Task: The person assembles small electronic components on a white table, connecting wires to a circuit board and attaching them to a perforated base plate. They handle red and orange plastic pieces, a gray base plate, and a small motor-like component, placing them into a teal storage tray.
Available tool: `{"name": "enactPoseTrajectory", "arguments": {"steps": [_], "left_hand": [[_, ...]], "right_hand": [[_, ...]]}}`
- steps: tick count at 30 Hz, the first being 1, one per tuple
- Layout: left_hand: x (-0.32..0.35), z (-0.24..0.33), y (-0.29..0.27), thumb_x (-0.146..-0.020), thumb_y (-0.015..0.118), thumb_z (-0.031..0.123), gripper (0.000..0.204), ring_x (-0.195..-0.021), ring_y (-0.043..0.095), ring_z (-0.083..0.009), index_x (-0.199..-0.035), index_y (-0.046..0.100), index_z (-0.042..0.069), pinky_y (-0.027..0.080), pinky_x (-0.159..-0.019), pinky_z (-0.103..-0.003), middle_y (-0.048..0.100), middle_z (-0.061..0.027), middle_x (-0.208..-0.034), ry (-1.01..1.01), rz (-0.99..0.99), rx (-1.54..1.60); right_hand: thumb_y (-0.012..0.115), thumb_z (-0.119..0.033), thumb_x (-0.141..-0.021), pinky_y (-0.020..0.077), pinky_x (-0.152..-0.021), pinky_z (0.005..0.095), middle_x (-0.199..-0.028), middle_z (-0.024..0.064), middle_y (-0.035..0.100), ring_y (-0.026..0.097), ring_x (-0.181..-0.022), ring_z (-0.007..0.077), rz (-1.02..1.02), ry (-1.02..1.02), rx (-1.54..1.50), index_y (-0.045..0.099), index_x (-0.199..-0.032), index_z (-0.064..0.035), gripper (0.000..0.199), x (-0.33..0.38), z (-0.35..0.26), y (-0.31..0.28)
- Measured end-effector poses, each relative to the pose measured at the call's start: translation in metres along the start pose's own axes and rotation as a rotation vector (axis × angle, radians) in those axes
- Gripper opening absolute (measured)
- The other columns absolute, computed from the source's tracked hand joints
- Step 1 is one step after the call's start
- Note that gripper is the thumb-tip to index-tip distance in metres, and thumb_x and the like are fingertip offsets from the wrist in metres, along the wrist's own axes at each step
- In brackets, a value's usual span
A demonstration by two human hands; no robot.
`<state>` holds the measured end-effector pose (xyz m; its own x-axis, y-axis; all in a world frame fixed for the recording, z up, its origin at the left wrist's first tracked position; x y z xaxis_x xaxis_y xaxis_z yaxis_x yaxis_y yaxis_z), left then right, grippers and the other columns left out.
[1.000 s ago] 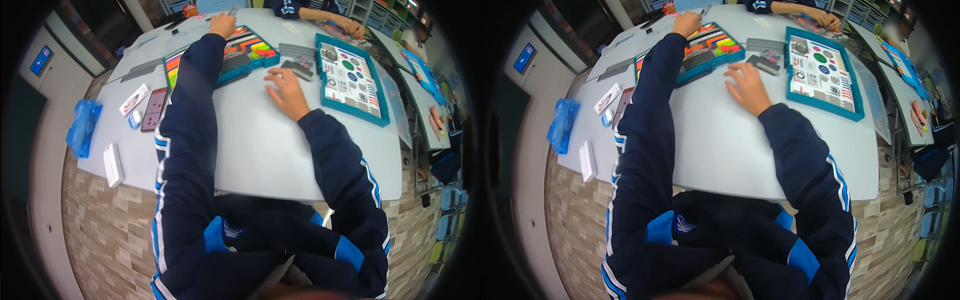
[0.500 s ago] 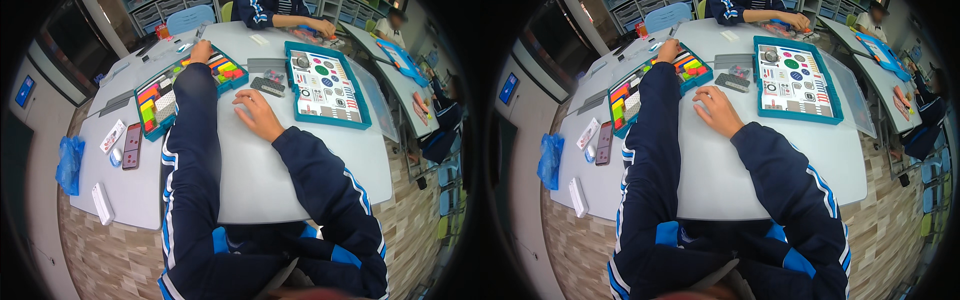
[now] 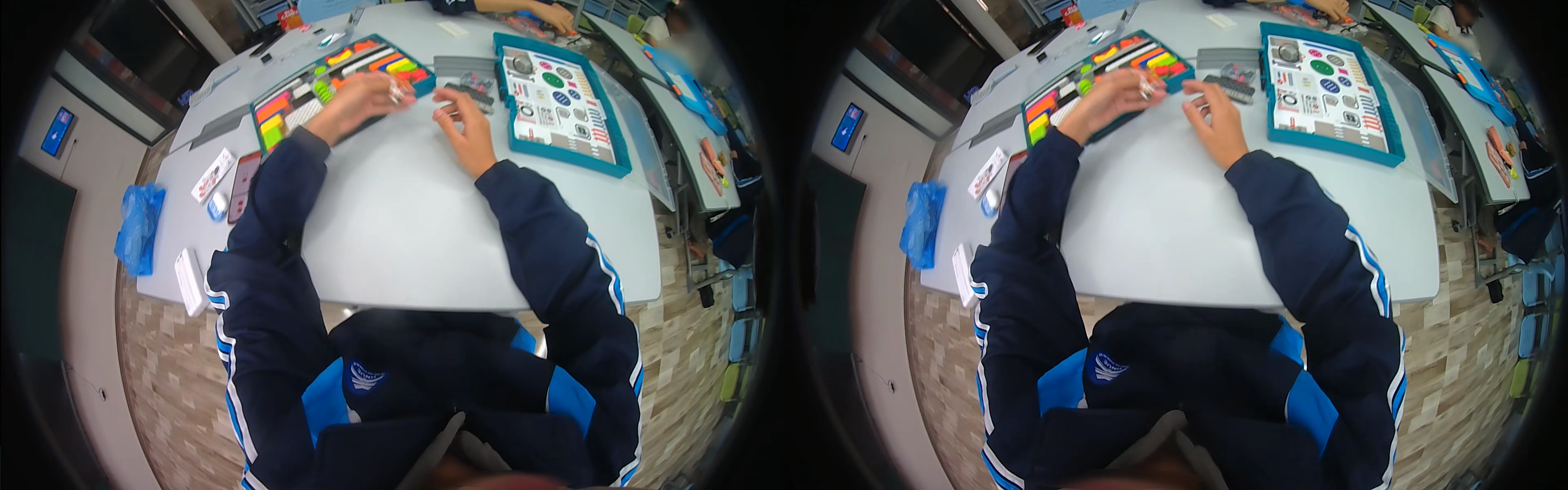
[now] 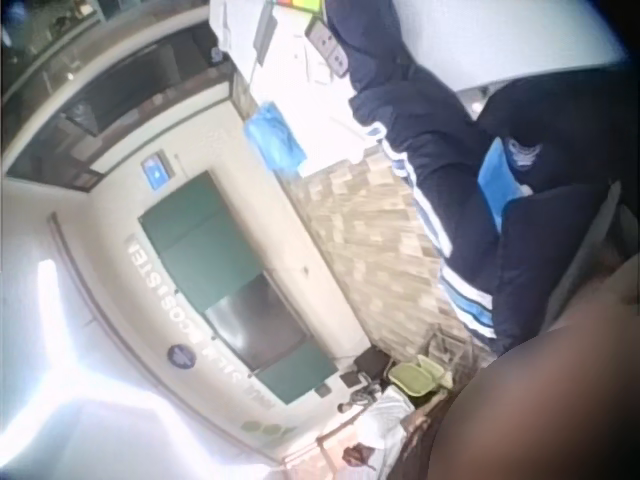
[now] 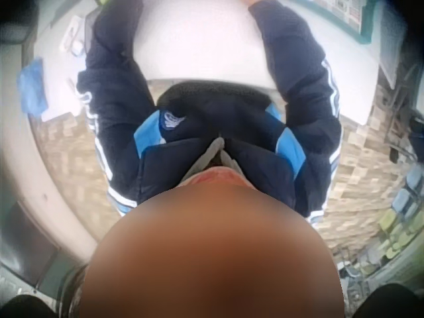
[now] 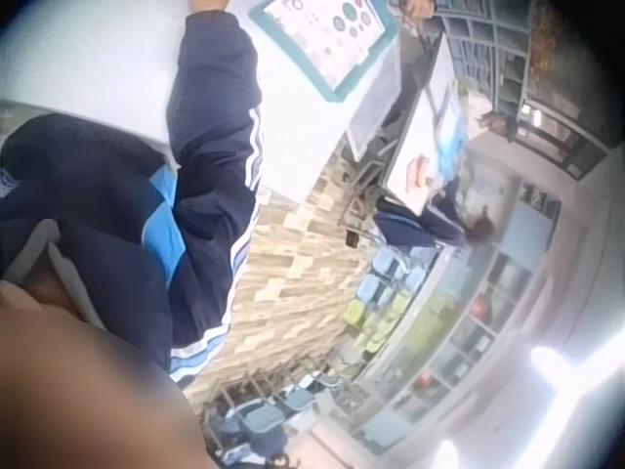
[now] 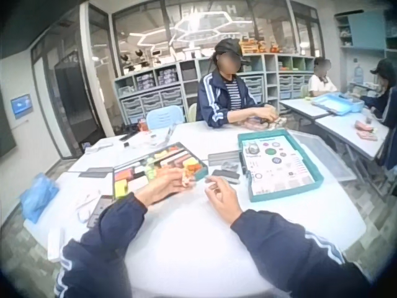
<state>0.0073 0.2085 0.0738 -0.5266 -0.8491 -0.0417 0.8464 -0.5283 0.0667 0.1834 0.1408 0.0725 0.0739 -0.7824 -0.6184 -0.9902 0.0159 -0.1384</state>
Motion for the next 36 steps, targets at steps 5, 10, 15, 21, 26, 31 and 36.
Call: {"name": "enactPoseTrajectory", "arguments": {"steps": [5,10,15,21,26,31,36], "left_hand": [[0.074,-0.073,0.072,-0.103,0.058,0.016,0.024,-0.108,0.069,-0.0212,-0.12,0.057,0.0,0.056,-0.097,-0.035,0.068,-0.0164,-0.118,-0.005,0.18,0.108],[0.083,-0.066,0.087,-0.107,0.053,0.021,0.025,-0.099,0.071,-0.0203,-0.123,0.055,0.002,0.057,-0.092,-0.032,0.069,-0.0142,-0.114,0.041,0.139,0.028],[0.055,0.005,0.041,-0.103,0.055,0.019,0.023,-0.078,0.076,-0.0201,-0.105,0.067,-0.001,0.058,-0.074,-0.031,0.075,-0.0121,-0.092,0.237,0.127,-0.774],[-0.057,0.094,-0.132,-0.097,0.06,0.024,0.023,-0.088,0.075,-0.0262,-0.107,0.072,0.007,0.057,-0.079,-0.037,0.077,-0.0109,-0.099,0.369,0.616,-1.524],[-0.123,0.056,-0.181,-0.091,0.062,0.017,0.02,-0.103,0.07,-0.0307,-0.106,0.076,0.014,0.053,-0.086,-0.049,0.076,-0.0101,-0.105,0.317,0.661,-1.5],[-0.15,0.003,-0.154,-0.082,0.061,0.004,0.03,-0.105,0.065,-0.033,-0.106,0.077,0.014,0.052,-0.091,-0.047,0.074,-0.0136,-0.098,0.242,0.614,-1.837],[-0.15,0.014,-0.158,-0.08,0.064,0.004,0.02,-0.103,0.063,-0.0341,-0.094,0.077,0.008,0.052,-0.088,-0.045,0.073,-0.0128,-0.093,0.375,0.613,-1.866]], "right_hand": [[0.073,-0.013,-0.091,0.054,-0.079,0.0312,-0.12,0.0065,0.062,0.066,-0.092,0.019,-0.399,-0.341,0.23,0.065,-0.134,-0.0142,0.043,0.046,-0.053,0.025],[0.077,-0.017,-0.089,0.0545,-0.075,0.0308,-0.099,0.0052,0.064,0.066,-0.083,0.02,-0.47,-0.232,0.32,0.071,-0.121,-0.0122,0.033,0.055,-0.042,0.019],[0.079,-0.019,-0.087,0.0523,-0.065,0.0307,-0.083,0.0051,0.065,0.063,-0.067,0.019,-0.444,-0.141,0.372,0.075,-0.101,-0.0076,0.018,0.048,-0.023,0.018],[0.076,-0.024,-0.09,0.0546,-0.067,0.0322,-0.087,0.0079,0.066,0.068,-0.072,0.0216,-0.452,-0.153,0.375,0.072,-0.095,-0.0061,0.019,0.05,-0.022,0.026],[0.075,-0.023,-0.09,0.0562,-0.069,0.0336,-0.09,0.0076,0.066,0.07,-0.075,0.0234,-0.472,-0.124,0.331,0.071,-0.095,-0.0062,0.018,0.048,-0.02,0.025],[0.071,-0.018,-0.092,0.0547,-0.068,0.0335,-0.091,0.0076,0.065,0.067,-0.072,0.0238,-0.562,-0.287,0.397,0.071,-0.099,-0.0051,0.015,0.065,-0.043,0.041],[0.071,-0.021,-0.093,0.0539,-0.067,0.0359,-0.089,0.0064,0.062,0.066,-0.071,0.026,-0.622,-0.397,0.33,0.069,-0.093,-0.0066,0.015,0.084,-0.064,0.061]]}}
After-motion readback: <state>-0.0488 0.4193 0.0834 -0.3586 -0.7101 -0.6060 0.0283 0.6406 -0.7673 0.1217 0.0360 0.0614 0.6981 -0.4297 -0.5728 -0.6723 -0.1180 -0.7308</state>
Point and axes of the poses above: each hand's wrist, its own x-axis away from the middle knuckle, its own y-axis out of the palm, z = x × y, the point moved 10 cm from there along -x, towards the middle knuckle
